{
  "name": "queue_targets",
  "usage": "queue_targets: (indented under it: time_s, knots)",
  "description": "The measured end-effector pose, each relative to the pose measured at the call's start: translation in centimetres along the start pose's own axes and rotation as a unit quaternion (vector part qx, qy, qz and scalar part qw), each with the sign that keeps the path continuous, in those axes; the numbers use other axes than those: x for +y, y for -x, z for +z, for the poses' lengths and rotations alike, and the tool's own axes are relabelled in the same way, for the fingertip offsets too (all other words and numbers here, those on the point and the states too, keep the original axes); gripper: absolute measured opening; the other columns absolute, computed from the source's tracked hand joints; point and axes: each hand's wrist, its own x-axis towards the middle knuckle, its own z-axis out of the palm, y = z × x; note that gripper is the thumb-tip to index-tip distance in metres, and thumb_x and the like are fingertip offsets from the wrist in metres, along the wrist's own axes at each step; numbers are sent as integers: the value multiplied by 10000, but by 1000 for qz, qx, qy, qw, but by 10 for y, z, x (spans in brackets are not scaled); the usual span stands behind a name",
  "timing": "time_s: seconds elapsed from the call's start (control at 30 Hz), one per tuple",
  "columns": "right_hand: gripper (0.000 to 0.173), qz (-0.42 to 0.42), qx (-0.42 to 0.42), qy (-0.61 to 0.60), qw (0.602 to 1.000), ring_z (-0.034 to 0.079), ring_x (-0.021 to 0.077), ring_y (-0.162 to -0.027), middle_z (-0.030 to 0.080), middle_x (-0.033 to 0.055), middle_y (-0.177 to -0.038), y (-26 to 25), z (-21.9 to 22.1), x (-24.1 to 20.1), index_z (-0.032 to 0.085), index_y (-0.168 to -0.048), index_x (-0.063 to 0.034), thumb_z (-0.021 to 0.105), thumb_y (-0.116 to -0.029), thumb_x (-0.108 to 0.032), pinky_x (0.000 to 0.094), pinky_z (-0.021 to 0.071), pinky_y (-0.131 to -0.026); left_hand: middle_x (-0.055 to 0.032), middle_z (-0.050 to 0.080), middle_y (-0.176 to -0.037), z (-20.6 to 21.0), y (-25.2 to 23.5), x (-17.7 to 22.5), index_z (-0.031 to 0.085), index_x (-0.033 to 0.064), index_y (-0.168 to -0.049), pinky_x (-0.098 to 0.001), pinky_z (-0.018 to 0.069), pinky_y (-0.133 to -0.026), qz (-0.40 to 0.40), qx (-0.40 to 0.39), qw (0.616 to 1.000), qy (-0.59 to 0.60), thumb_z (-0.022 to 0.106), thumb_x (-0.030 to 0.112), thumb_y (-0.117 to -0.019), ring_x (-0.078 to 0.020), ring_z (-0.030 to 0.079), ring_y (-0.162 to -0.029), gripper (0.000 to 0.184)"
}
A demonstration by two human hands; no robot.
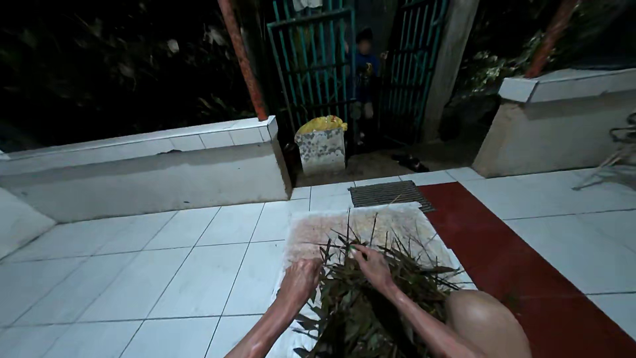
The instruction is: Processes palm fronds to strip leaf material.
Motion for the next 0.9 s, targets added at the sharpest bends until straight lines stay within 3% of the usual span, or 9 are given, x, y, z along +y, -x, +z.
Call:
queue_targets:
  time_s: [0.13,0.27,0.37,0.53,0.77,0.9]
  knots:
    - [391,47,81,-22,995,687,309,-1085,731,131,-1162,-12,-11,18,686,-1341,-156,490,-1077,-368,568,515,-966,-126,748,-1025,2,0,-8,748,127,-1151,-530,553,-900,6,-14,999,30,482,304,-1072,-318,712,-1007,329]
    - [387,12,148,-86,985,681,265,-854,723,120,-977,-8,-16,14,681,-1334,-125,499,-1079,-353,511,547,-813,-120,732,-891,1,-5,-24,745,63,-1054,-509,570,-849,14,14,994,112,515,291,-1068,-279,715,-851,325]
    - [379,-58,79,-174,980,686,177,-799,728,95,-1000,1,-14,2,650,-1355,-89,531,-1070,-309,388,588,-765,-45,703,-722,-4,-8,-28,747,87,-990,-420,576,-660,12,24,981,192,524,326,-1071,-184,666,-616,337]
    - [437,-90,-53,-289,952,560,107,-629,655,34,-813,13,-7,-20,593,-1414,-85,557,-1058,-335,277,481,-577,-19,703,-723,-6,-9,-13,750,101,-1024,-339,554,-557,53,-16,963,263,512,330,-1078,-132,624,-538,335]
    - [324,-67,-22,-338,938,515,103,-568,622,25,-767,7,-11,-23,663,-1198,-57,558,-1059,-330,255,425,-502,-14,694,-716,4,-15,-4,729,122,-994,-322,538,-510,84,-38,950,298,544,432,-1055,-134,610,-511,365]
    - [322,-76,26,-333,939,526,110,-577,622,29,-762,3,-21,-20,657,-1194,-45,564,-1057,-321,262,440,-510,-26,716,-772,5,-17,-2,706,114,-1053,-334,564,-518,76,-66,942,319,594,432,-1028,-151,639,-533,339]
